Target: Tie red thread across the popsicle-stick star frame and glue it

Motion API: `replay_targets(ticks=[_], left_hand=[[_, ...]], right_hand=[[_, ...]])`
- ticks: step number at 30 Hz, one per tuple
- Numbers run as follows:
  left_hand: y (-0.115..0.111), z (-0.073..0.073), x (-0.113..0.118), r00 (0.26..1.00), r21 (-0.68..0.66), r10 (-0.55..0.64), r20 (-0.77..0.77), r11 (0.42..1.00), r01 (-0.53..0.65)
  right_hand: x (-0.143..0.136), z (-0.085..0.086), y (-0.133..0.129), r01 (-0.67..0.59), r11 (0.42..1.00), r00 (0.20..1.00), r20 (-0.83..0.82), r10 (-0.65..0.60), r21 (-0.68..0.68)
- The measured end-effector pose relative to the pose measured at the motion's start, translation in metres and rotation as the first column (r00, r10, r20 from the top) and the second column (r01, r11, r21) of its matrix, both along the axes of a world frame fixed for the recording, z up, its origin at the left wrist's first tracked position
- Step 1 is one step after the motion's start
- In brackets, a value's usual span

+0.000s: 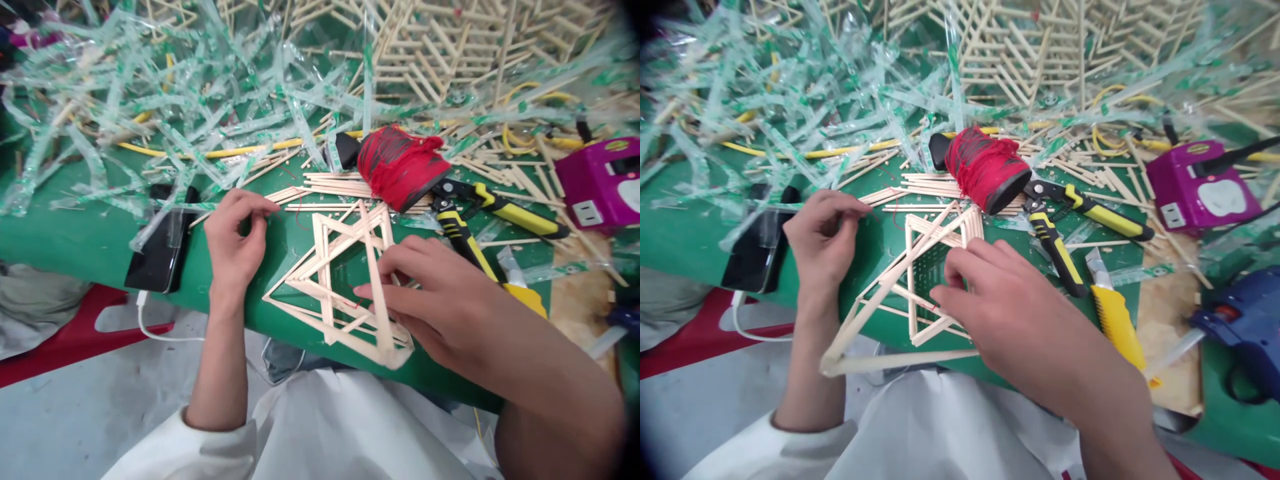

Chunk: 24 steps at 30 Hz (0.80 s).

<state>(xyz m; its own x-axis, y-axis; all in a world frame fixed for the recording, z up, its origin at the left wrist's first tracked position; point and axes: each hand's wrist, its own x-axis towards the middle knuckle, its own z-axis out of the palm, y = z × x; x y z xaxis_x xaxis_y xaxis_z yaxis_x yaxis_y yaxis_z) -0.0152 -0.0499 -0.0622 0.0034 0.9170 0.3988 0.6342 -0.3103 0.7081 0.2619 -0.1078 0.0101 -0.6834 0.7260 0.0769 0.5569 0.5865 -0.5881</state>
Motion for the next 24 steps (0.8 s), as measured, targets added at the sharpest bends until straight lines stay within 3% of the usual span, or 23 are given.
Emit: replay_targets(ticks=[6, 13, 24], left_hand=[[0.001, -0.005, -0.002, 0.992, 0.026, 0.037, 0.118, 0.999, -0.04], [0.005, -0.01, -0.004, 0.987, 0.125, -0.044, 0.153, 0.992, 0.025], [0.005, -0.015, -0.007, 0.993, 0.153, -0.073, 0.09, 0.986, 0.058]], right_hand=[[-0.001, -0.003, 0.013, -0.165, 0.978, 0.981, 0.078, 0.176, -0.127], [-0.012, 0.008, 0.009, -0.04, 0.975, 0.99, 0.126, 0.069, -0.221], [0.0, 0.013, 0.01, 0.034, 0.987, 0.996, -0.075, -0.046, -0.158]])
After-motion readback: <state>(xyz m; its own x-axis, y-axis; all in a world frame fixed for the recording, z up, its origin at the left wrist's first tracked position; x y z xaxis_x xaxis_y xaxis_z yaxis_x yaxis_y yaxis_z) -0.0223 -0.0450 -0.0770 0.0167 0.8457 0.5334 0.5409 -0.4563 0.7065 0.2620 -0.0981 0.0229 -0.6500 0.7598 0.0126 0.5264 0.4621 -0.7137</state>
